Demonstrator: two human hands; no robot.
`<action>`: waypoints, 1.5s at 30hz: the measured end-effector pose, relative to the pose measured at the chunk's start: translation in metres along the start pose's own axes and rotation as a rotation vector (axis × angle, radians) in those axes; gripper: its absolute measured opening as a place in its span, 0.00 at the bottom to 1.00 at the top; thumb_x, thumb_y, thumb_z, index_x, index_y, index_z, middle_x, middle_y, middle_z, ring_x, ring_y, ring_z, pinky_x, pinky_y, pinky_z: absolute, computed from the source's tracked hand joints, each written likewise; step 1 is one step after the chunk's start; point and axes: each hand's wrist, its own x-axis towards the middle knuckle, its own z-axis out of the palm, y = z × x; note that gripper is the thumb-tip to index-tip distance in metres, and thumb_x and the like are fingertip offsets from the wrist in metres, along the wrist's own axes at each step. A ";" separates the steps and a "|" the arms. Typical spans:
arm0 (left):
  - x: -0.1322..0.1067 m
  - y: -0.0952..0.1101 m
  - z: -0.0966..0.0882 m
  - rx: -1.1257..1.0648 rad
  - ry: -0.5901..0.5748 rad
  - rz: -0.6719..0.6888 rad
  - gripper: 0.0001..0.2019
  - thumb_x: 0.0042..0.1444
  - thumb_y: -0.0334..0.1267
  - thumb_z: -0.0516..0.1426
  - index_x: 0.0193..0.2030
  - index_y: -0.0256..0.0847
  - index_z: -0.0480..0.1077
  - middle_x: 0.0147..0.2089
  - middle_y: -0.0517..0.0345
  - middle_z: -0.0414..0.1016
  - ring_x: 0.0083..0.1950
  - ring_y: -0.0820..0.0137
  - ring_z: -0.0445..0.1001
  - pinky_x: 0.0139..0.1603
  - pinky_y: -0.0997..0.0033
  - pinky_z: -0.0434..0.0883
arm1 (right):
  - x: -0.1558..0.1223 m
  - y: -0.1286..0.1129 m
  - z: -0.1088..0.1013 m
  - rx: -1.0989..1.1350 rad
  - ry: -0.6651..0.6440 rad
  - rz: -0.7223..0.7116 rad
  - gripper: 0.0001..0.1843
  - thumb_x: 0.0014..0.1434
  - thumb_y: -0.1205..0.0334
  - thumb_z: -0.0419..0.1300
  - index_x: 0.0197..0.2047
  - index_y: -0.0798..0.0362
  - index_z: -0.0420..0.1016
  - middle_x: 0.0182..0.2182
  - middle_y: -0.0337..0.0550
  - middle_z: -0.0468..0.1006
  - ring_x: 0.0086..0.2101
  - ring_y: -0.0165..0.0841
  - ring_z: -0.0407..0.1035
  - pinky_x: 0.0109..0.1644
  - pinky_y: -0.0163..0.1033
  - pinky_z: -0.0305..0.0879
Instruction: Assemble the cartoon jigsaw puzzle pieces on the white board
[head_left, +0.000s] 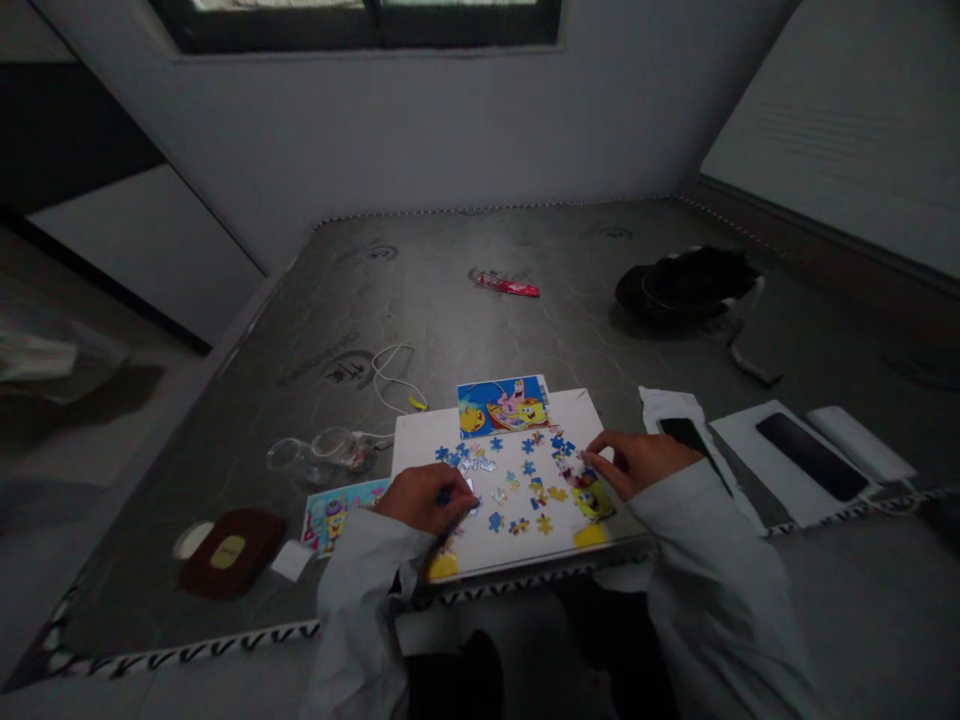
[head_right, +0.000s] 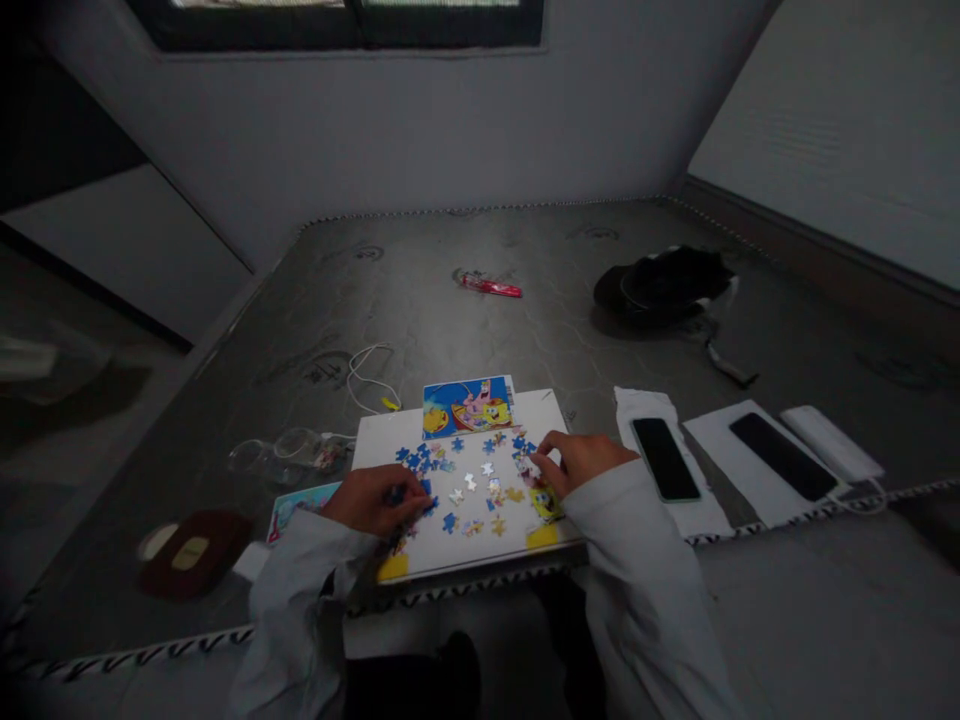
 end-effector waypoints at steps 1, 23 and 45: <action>0.000 0.001 -0.001 0.016 0.016 -0.004 0.10 0.55 0.46 0.60 0.33 0.42 0.77 0.32 0.60 0.79 0.31 0.73 0.73 0.34 0.77 0.65 | -0.002 0.005 -0.001 0.005 0.016 0.018 0.16 0.59 0.45 0.55 0.40 0.42 0.79 0.24 0.36 0.79 0.25 0.30 0.69 0.24 0.32 0.49; -0.008 0.019 0.006 0.060 0.368 0.154 0.30 0.66 0.44 0.33 0.56 0.39 0.72 0.36 0.57 0.81 0.38 0.71 0.78 0.43 0.72 0.71 | -0.057 0.058 0.030 0.194 -0.082 -0.122 0.18 0.57 0.46 0.57 0.45 0.45 0.77 0.25 0.40 0.79 0.29 0.34 0.73 0.33 0.36 0.60; -0.168 0.036 0.101 0.064 0.194 -0.316 0.15 0.52 0.29 0.46 0.26 0.43 0.73 0.29 0.58 0.78 0.35 0.67 0.77 0.41 0.70 0.69 | -0.174 0.054 0.212 0.269 0.445 -0.113 0.39 0.64 0.35 0.36 0.21 0.50 0.76 0.18 0.43 0.76 0.20 0.32 0.69 0.26 0.36 0.56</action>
